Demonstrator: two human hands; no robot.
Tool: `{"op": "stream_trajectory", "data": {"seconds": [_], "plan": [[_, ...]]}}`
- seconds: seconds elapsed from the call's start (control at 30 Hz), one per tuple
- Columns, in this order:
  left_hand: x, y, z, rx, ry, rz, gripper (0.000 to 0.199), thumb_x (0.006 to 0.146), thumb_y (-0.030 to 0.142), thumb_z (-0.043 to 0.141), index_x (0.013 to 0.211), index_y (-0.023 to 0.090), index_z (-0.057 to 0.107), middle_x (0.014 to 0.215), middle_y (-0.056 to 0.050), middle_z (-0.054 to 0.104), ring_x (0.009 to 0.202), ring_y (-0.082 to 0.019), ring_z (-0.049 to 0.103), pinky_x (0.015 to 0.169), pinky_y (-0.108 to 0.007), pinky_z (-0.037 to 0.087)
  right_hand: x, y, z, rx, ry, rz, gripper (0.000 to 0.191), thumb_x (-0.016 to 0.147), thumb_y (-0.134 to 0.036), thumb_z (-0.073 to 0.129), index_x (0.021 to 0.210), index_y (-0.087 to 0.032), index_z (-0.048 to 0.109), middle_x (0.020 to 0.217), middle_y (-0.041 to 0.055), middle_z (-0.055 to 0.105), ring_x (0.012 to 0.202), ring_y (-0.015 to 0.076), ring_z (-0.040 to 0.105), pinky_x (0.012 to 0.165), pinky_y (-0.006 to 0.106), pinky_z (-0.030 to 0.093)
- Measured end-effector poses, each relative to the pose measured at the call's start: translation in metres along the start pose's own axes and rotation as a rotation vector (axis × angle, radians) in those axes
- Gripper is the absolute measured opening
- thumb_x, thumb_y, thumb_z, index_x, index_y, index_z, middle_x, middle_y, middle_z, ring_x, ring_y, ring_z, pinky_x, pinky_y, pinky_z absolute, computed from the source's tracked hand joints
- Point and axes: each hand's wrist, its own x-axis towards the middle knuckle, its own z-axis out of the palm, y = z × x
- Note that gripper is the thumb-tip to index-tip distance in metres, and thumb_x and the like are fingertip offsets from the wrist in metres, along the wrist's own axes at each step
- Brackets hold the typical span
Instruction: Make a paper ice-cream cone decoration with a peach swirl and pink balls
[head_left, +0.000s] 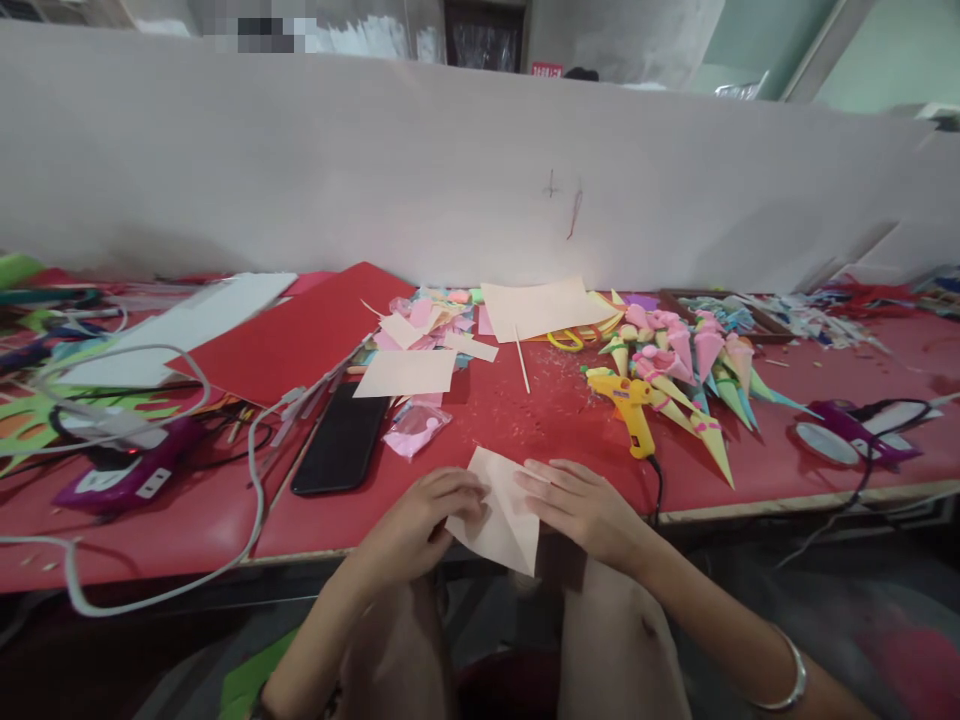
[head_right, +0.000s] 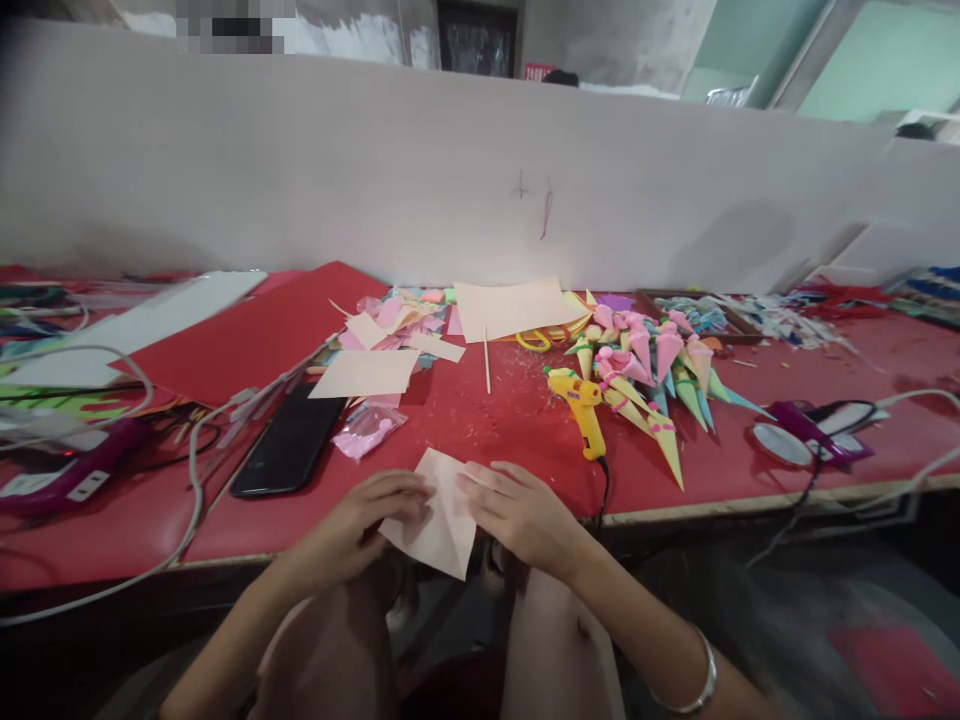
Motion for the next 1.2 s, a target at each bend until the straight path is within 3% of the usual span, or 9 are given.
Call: {"op": "stream_trajectory", "data": {"seconds": [0.07, 0.17, 0.33, 0.5, 0.63, 0.77, 1.0, 1.2], "plan": [[-0.008, 0.004, -0.001, 0.123, -0.016, -0.01, 0.051, 0.06, 0.001, 0.039, 0.1, 0.025, 0.059, 0.11, -0.004, 0.059, 0.105, -0.017, 0.051, 0.088, -0.033, 0.043, -0.002, -0.002, 0.002, -0.019, 0.004, -0.013, 0.026, 0.087, -0.013, 0.038, 0.101, -0.017, 0.06, 0.121, 0.006, 0.057, 0.118, 0.0161, 0.045, 0.093, 0.033, 0.043], [-0.018, 0.007, 0.005, 0.3, 0.019, -0.01, 0.046, 0.067, 0.013, 0.051, 0.112, 0.024, 0.054, 0.111, -0.005, 0.058, 0.102, -0.02, 0.053, 0.086, -0.034, 0.045, -0.005, -0.005, 0.004, -0.053, -0.003, -0.027, 0.029, 0.086, -0.009, 0.036, 0.099, -0.015, 0.061, 0.12, 0.0078, 0.058, 0.114, 0.0167, 0.049, 0.091, 0.031, 0.044], [-0.023, 0.004, 0.022, 0.536, 0.088, 0.05, 0.027, 0.079, 0.016, 0.049, 0.104, 0.024, 0.058, 0.096, -0.004, 0.064, 0.084, -0.018, 0.058, 0.074, -0.033, 0.048, -0.004, -0.008, 0.003, -0.037, -0.024, -0.031, 0.029, 0.085, -0.008, 0.037, 0.099, -0.014, 0.061, 0.117, 0.0092, 0.059, 0.111, 0.0186, 0.052, 0.09, 0.032, 0.045], [-0.02, 0.0, 0.025, 0.496, 0.2, 0.037, 0.023, 0.083, 0.015, 0.043, 0.095, 0.023, 0.061, 0.087, -0.003, 0.065, 0.079, -0.015, 0.059, 0.068, -0.028, 0.047, -0.001, -0.006, 0.004, 0.22, -0.063, 0.117, 0.026, 0.086, -0.017, 0.039, 0.101, -0.019, 0.061, 0.105, 0.0064, 0.066, 0.097, 0.0157, 0.06, 0.081, 0.03, 0.049], [-0.018, -0.002, 0.025, 0.477, 0.246, -0.002, 0.022, 0.085, 0.021, 0.043, 0.09, 0.022, 0.064, 0.081, -0.003, 0.065, 0.073, -0.013, 0.059, 0.064, -0.025, 0.047, 0.001, -0.001, 0.004, 0.459, -0.069, 0.25, 0.024, 0.087, -0.022, 0.041, 0.094, -0.021, 0.064, 0.1, 0.0056, 0.066, 0.093, 0.0142, 0.059, 0.081, 0.028, 0.047], [-0.016, -0.006, 0.029, 0.454, 0.293, -0.046, 0.023, 0.086, 0.027, 0.043, 0.081, 0.021, 0.065, 0.079, -0.002, 0.064, 0.071, -0.012, 0.058, 0.064, -0.023, 0.046, 0.009, 0.003, 0.006, 0.565, -0.044, 0.413, 0.022, 0.086, -0.023, 0.043, 0.079, -0.019, 0.064, 0.082, 0.0048, 0.064, 0.078, 0.0142, 0.058, 0.07, 0.025, 0.047], [-0.009, -0.005, 0.029, 0.397, 0.299, -0.233, 0.027, 0.086, 0.03, 0.041, 0.073, 0.018, 0.061, 0.072, -0.002, 0.061, 0.068, -0.013, 0.058, 0.059, -0.022, 0.044, 0.023, 0.002, 0.015, 0.342, -0.082, 0.639, 0.029, 0.082, -0.024, 0.049, 0.053, -0.018, 0.05, 0.057, -0.0011, 0.051, 0.057, 0.0122, 0.049, 0.053, 0.023, 0.034], [-0.004, -0.001, 0.025, 0.366, 0.251, -0.401, 0.028, 0.085, 0.033, 0.042, 0.067, 0.018, 0.058, 0.069, -0.002, 0.061, 0.064, -0.014, 0.057, 0.055, -0.022, 0.04, 0.025, -0.002, 0.019, 0.12, -0.135, 0.658, 0.029, 0.081, -0.026, 0.051, 0.053, -0.019, 0.047, 0.057, 0.0001, 0.052, 0.059, 0.0142, 0.047, 0.054, 0.025, 0.029]]}}
